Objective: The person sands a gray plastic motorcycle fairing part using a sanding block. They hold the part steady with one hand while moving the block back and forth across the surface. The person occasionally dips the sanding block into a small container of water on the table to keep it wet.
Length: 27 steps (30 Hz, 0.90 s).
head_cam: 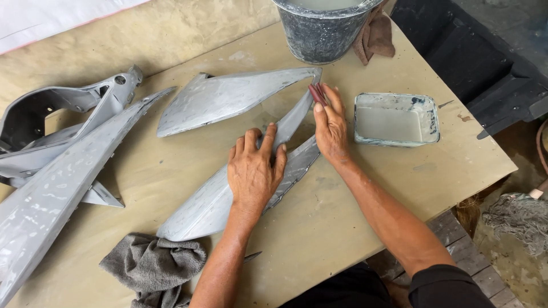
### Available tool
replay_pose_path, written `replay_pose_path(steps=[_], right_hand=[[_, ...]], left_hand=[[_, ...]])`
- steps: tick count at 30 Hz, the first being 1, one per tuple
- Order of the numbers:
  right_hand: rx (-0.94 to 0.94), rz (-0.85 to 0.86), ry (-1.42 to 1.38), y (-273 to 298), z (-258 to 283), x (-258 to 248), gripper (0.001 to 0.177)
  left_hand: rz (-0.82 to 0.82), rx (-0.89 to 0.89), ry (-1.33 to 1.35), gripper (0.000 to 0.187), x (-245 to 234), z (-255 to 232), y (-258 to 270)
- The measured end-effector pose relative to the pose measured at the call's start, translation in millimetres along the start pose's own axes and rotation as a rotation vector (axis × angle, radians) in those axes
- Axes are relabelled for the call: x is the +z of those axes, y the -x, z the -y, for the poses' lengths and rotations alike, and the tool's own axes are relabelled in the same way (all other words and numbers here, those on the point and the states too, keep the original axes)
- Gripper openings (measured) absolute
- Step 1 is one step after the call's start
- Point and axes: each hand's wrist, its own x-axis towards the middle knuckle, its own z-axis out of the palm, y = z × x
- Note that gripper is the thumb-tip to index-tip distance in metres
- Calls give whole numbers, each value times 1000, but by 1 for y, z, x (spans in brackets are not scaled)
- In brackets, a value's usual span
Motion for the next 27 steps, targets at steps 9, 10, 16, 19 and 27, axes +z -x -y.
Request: replay_pose_path(steps=[9, 10, 16, 19, 27], right_hand=[[32, 16, -3, -3, -1, 0, 48], [34, 15, 0, 1, 1, 0, 48], [-76, -8, 11, 1, -1, 1, 46], [-97, -41, 16, 1, 0, 3, 44], [-139, -30, 44, -2, -17, 4, 42]], left_hand=[[3, -4, -7, 40, 1, 0, -1], [5, -3, -4, 40, 1, 0, -1], [9, 0, -3, 40, -2, -1, 0], [-2, 3, -13, 40, 1, 0, -2], [-10, 9, -11, 41, 3, 1, 1]])
